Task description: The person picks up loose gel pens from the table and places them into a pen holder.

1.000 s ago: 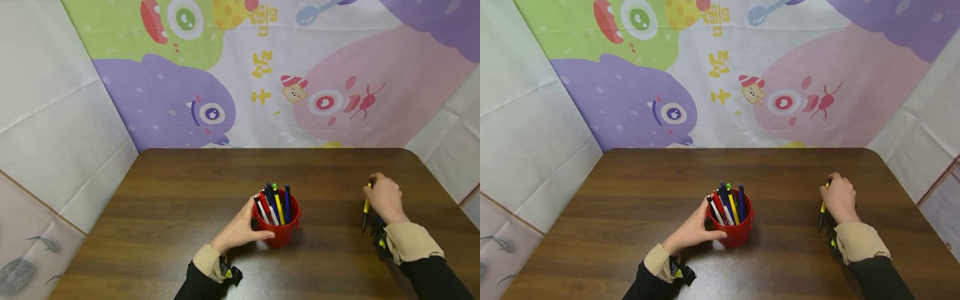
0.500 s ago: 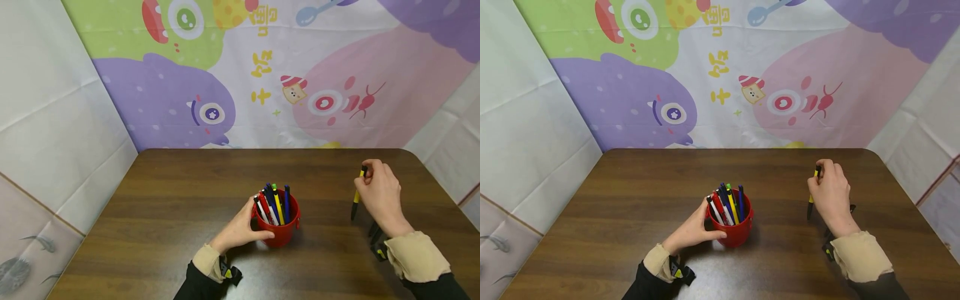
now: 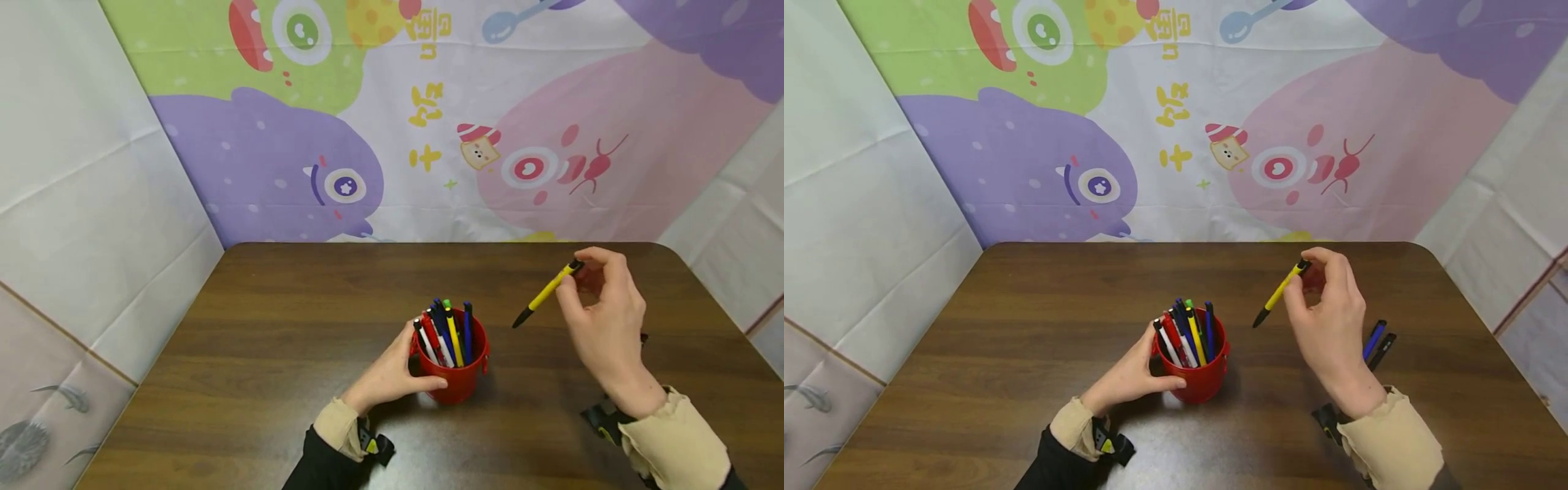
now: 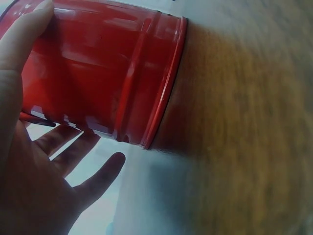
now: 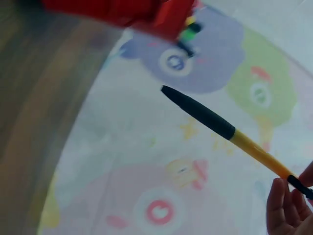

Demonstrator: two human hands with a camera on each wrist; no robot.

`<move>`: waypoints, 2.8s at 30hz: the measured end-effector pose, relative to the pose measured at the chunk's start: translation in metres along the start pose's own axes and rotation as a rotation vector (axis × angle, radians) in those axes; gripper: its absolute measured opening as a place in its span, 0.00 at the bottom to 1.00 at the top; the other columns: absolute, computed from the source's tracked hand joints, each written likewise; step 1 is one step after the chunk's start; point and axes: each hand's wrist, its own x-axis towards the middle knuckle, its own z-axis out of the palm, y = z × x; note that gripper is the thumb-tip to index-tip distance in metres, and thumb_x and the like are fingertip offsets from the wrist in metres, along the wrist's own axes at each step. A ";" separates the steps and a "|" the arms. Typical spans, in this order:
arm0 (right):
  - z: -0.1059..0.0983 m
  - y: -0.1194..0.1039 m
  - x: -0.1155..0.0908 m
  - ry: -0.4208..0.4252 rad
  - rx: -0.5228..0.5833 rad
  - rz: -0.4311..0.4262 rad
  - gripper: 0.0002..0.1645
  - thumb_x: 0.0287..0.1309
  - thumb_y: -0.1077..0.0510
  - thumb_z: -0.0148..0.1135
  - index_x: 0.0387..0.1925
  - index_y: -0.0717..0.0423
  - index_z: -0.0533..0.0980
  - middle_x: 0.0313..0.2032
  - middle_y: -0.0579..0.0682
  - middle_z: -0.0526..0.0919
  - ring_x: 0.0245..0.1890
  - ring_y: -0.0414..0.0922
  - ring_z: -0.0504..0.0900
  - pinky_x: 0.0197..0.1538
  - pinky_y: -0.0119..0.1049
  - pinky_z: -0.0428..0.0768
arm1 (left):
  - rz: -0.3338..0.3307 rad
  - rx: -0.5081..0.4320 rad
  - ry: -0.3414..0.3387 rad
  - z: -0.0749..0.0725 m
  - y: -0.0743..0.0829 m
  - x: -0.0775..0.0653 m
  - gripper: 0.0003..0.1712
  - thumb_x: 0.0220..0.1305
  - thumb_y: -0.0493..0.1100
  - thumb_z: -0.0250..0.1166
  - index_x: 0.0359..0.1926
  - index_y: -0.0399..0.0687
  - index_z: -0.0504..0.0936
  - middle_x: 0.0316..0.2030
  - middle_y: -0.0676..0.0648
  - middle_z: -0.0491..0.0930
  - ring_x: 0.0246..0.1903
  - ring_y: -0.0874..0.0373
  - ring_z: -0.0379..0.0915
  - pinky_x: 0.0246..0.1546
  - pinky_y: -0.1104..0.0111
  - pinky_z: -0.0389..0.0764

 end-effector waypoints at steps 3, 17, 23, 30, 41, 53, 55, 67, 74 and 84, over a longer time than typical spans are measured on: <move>0.003 -0.014 0.001 0.022 0.076 -0.043 0.20 0.50 0.69 0.57 0.47 0.66 0.69 0.34 0.56 0.75 0.32 0.27 0.70 0.37 0.19 0.68 | 0.007 -0.005 0.002 -0.001 -0.001 0.000 0.53 0.46 0.59 0.69 0.68 0.63 0.47 0.62 0.51 0.59 0.57 0.61 0.60 0.57 0.61 0.66; 0.043 -0.027 -0.028 -0.339 0.133 -0.200 0.19 0.51 0.68 0.59 0.47 0.60 0.69 0.34 0.49 0.72 0.32 0.37 0.72 0.28 0.35 0.77 | -0.010 -0.042 -0.011 -0.003 0.012 -0.001 0.52 0.48 0.53 0.69 0.68 0.56 0.49 0.61 0.49 0.61 0.55 0.60 0.62 0.57 0.60 0.66; 0.054 -0.022 -0.039 -0.444 0.076 -0.141 0.18 0.54 0.64 0.60 0.47 0.55 0.70 0.35 0.45 0.73 0.31 0.35 0.71 0.28 0.33 0.77 | -0.012 -0.045 -0.018 -0.010 0.040 -0.007 0.48 0.50 0.49 0.69 0.66 0.47 0.51 0.59 0.45 0.63 0.54 0.59 0.64 0.57 0.60 0.67; 0.063 -0.019 -0.044 -0.497 0.008 -0.116 0.16 0.53 0.60 0.61 0.45 0.52 0.73 0.30 0.41 0.71 0.27 0.35 0.68 0.26 0.32 0.73 | -0.027 -0.031 -0.010 -0.002 0.008 -0.001 0.51 0.48 0.53 0.70 0.67 0.56 0.49 0.59 0.49 0.62 0.54 0.60 0.63 0.56 0.61 0.67; 0.070 -0.017 -0.048 -0.559 -0.081 -0.107 0.23 0.51 0.59 0.64 0.52 0.50 0.75 0.31 0.45 0.71 0.31 0.40 0.65 0.27 0.34 0.73 | -0.015 -0.036 -0.010 0.001 -0.001 0.000 0.51 0.47 0.57 0.69 0.67 0.61 0.49 0.58 0.53 0.63 0.53 0.62 0.64 0.55 0.62 0.68; 0.069 -0.017 -0.052 -0.574 -0.083 -0.089 0.25 0.53 0.58 0.62 0.55 0.49 0.73 0.32 0.44 0.71 0.30 0.39 0.65 0.26 0.32 0.72 | -0.005 -0.049 -0.028 -0.010 0.039 -0.007 0.49 0.50 0.47 0.69 0.67 0.47 0.50 0.58 0.46 0.64 0.53 0.59 0.64 0.56 0.61 0.68; 0.068 -0.016 -0.053 -0.562 -0.072 -0.088 0.27 0.53 0.58 0.62 0.57 0.48 0.72 0.33 0.45 0.71 0.28 0.39 0.65 0.25 0.32 0.72 | -0.008 -0.049 -0.029 -0.010 0.040 -0.007 0.49 0.50 0.48 0.69 0.67 0.47 0.50 0.58 0.46 0.63 0.54 0.59 0.64 0.56 0.61 0.68; 0.057 0.009 -0.042 -0.417 -0.047 -0.005 0.25 0.55 0.59 0.60 0.55 0.59 0.69 0.40 0.54 0.72 0.27 0.42 0.72 0.25 0.38 0.72 | 0.008 -0.055 -0.020 -0.010 0.038 -0.007 0.50 0.49 0.48 0.69 0.68 0.47 0.50 0.60 0.46 0.62 0.56 0.59 0.62 0.57 0.59 0.66; 0.040 0.046 -0.026 -0.423 -0.094 0.145 0.13 0.58 0.57 0.56 0.45 0.57 0.75 0.33 0.51 0.77 0.27 0.43 0.74 0.28 0.40 0.72 | -0.012 -0.039 -0.024 -0.010 0.039 -0.007 0.50 0.49 0.48 0.70 0.68 0.46 0.50 0.60 0.46 0.62 0.56 0.59 0.62 0.58 0.60 0.65; 0.005 0.107 -0.004 -0.503 -0.275 0.327 0.20 0.59 0.55 0.52 0.48 0.65 0.71 0.38 0.62 0.79 0.33 0.56 0.77 0.32 0.52 0.74 | 0.011 -0.029 -0.004 -0.001 0.005 0.000 0.53 0.46 0.54 0.70 0.68 0.57 0.48 0.61 0.51 0.61 0.57 0.61 0.61 0.58 0.60 0.65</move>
